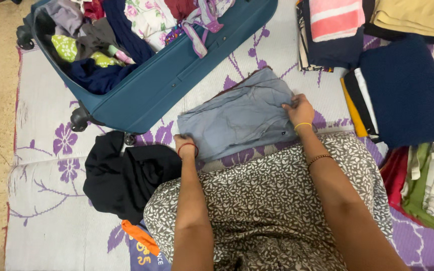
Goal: The person folds a grey shirt and a white floral dress by hand while sitting on a mat next to an open suitcase.
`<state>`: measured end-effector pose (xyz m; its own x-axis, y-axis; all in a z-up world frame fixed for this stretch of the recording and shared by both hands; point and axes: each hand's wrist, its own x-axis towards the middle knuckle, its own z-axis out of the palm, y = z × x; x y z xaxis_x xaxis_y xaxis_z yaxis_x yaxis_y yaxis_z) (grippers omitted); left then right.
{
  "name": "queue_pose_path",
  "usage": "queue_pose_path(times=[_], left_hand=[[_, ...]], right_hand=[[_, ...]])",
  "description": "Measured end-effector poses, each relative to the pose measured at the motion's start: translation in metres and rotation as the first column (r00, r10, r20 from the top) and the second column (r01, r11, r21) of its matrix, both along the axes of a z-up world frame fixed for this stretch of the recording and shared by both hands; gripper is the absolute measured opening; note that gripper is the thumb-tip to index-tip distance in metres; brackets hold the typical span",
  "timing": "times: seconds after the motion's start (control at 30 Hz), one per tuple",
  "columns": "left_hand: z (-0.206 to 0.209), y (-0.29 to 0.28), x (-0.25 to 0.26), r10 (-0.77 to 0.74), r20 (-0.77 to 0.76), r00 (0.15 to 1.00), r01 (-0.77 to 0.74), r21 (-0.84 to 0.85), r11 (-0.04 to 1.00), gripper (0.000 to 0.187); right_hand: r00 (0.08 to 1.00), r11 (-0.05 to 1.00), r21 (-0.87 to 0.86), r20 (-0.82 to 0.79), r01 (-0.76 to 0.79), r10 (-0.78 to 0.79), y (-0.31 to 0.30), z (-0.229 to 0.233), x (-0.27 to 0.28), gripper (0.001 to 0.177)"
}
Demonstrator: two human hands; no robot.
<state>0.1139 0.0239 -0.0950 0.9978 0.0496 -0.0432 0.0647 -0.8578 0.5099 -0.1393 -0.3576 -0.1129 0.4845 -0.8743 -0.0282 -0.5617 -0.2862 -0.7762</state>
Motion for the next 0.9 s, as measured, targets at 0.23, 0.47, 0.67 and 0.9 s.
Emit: queue_pose_path(times=[0.23, 0.47, 0.67, 0.9], left_hand=[[-0.004, 0.0, -0.006, 0.01, -0.044, 0.999, -0.007, 0.068, 0.998, 0.063], [-0.003, 0.008, -0.009, 0.118, -0.005, 0.993, -0.116, 0.111, 0.987, 0.045], [-0.002, 0.011, -0.005, 0.22, -0.153, 0.963, -0.197, 0.155, 0.968, 0.048], [-0.003, 0.013, -0.007, 0.207, -0.159, 0.965, -0.183, 0.157, 0.971, 0.057]], right_hand=[[0.985, 0.987, -0.129, -0.153, -0.098, 0.077, 0.014, 0.022, 0.0, 0.042], [0.973, 0.942, -0.334, 0.224, 0.03, 0.048, 0.011, 0.057, -0.001, 0.022], [0.99, 0.999, -0.046, 0.139, -0.008, 0.014, 0.009, 0.047, 0.003, 0.036], [0.962, 0.909, -0.417, 0.255, 0.015, 0.101, 0.003, 0.064, 0.009, 0.036]])
